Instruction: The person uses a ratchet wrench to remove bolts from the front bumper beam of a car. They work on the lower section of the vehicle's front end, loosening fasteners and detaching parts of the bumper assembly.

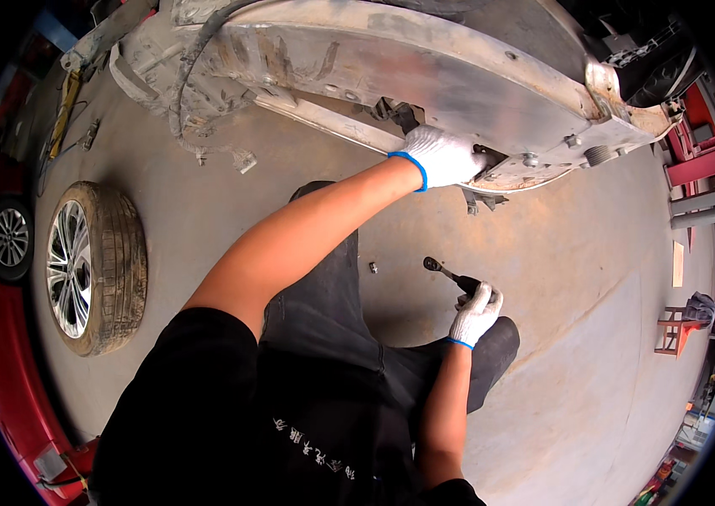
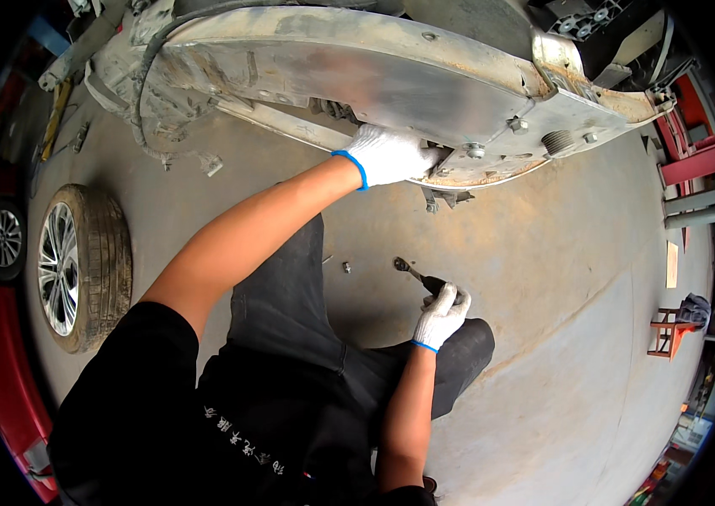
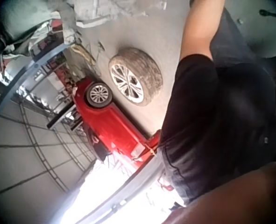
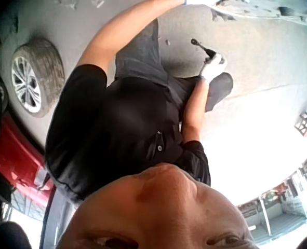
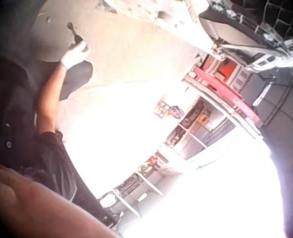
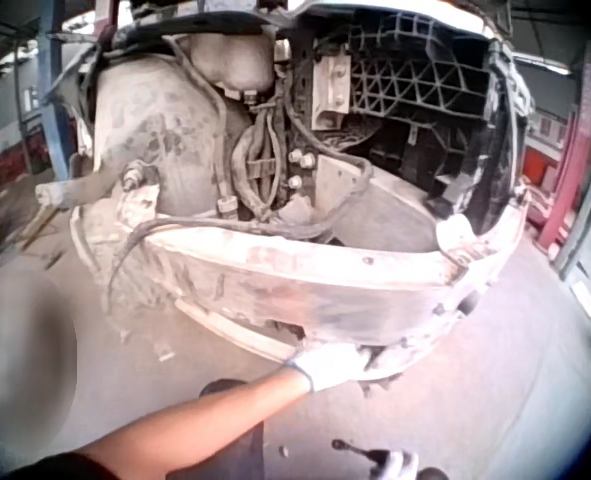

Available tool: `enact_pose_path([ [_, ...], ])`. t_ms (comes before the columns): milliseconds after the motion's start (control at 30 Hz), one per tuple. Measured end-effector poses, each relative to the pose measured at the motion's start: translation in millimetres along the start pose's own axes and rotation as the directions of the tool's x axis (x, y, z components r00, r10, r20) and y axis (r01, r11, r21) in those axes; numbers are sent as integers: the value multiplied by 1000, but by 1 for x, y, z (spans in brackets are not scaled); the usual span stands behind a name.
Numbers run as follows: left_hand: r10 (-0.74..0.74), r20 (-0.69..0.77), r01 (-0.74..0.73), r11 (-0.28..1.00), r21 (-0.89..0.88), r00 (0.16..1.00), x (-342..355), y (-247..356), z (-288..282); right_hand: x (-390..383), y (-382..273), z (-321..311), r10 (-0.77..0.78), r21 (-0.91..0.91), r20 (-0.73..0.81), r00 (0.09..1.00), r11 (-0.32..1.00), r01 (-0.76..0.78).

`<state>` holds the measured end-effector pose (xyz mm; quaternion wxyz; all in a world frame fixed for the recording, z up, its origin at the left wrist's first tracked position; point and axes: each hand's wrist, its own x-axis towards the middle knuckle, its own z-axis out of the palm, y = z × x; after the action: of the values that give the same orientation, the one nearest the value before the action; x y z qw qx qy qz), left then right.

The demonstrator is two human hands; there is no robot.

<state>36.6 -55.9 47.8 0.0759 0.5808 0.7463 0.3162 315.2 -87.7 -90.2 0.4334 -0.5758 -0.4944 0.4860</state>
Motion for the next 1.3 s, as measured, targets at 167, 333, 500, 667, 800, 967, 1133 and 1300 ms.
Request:
enact_pose_path([
  [167,100,-259,-90,995,51,961,-2,-12,21,3,-1,3,0,-12,17,1000,1000,0],
  [333,100,-174,-78,989,127,980,-2,-2,17,3,3,3,-10,9,7,1000,1000,10],
  [500,126,-69,-110,973,203,990,3,-9,12,0,-2,4,-8,-4,12,1000,1000,8],
  [667,-3,-16,3,1000,14,1000,3,4,3,2,1,1,-23,7,11,1000,1000,23],
  [800,161,-188,-134,980,149,969,3,-3,14,0,-2,4,-7,7,12,1000,1000,7],
  [967,95,-45,-93,994,58,994,9,0,7,-1,1,1,-22,-12,23,999,1000,22],
  [1133,316,253,-363,916,169,915,25,-7,-7,-1,2,-11,-10,-59,0,1000,998,9],
  [1300,68,172,-85,992,95,983,18,-9,7,2,6,-4,22,-87,38,999,996,-19],
])
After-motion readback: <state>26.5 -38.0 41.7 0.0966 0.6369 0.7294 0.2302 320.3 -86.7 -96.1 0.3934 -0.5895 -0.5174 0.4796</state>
